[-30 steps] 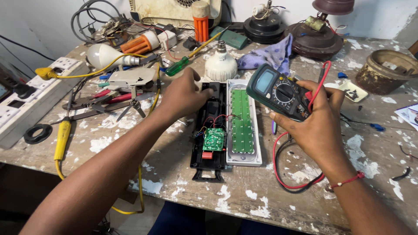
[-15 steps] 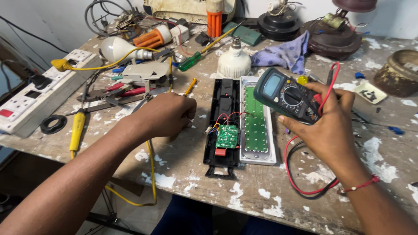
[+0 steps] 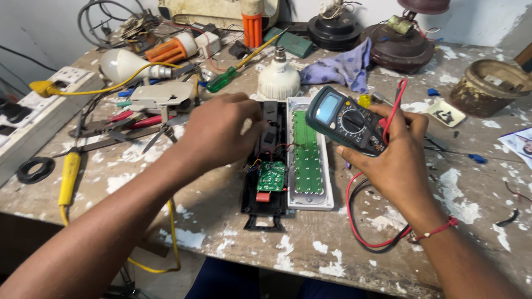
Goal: The person cleans a small circuit board with a toothbrush while it sits in an opened LED light housing, then uses a multimeter with probe leads to test the board's contacts, adjusting the multimeter dial and touching probes to different points on the board.
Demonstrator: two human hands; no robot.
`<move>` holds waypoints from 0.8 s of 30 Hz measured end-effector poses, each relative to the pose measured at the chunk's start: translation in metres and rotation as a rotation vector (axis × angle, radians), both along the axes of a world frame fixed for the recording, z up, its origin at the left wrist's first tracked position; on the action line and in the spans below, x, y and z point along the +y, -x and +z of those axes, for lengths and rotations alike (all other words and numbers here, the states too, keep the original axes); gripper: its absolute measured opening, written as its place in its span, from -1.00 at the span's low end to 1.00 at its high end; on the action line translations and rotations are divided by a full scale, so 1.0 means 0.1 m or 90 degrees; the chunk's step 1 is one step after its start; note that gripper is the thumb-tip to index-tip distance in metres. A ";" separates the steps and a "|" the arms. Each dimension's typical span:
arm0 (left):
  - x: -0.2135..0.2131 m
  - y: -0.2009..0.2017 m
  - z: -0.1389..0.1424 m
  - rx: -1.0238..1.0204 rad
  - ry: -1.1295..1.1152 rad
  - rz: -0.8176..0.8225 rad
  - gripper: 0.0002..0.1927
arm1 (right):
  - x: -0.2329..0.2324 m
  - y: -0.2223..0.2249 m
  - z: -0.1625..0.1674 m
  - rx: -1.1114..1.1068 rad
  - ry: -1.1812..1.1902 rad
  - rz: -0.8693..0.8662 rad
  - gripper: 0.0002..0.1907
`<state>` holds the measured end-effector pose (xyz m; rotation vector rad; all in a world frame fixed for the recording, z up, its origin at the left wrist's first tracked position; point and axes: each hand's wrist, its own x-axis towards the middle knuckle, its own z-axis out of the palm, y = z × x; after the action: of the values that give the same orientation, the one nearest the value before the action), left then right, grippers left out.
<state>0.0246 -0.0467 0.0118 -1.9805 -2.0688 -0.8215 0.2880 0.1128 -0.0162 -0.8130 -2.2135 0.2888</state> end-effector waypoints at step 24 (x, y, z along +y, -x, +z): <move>0.70 -0.54 -0.13 -0.015 0.127 -0.411 -0.37 | 0.04 0.00 0.11 -0.008 0.085 -0.125 -0.07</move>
<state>0.0788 0.0228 -0.0012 -2.8200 -1.5636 -0.7465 0.2880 0.1168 -0.0049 -1.0987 -2.1234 0.3386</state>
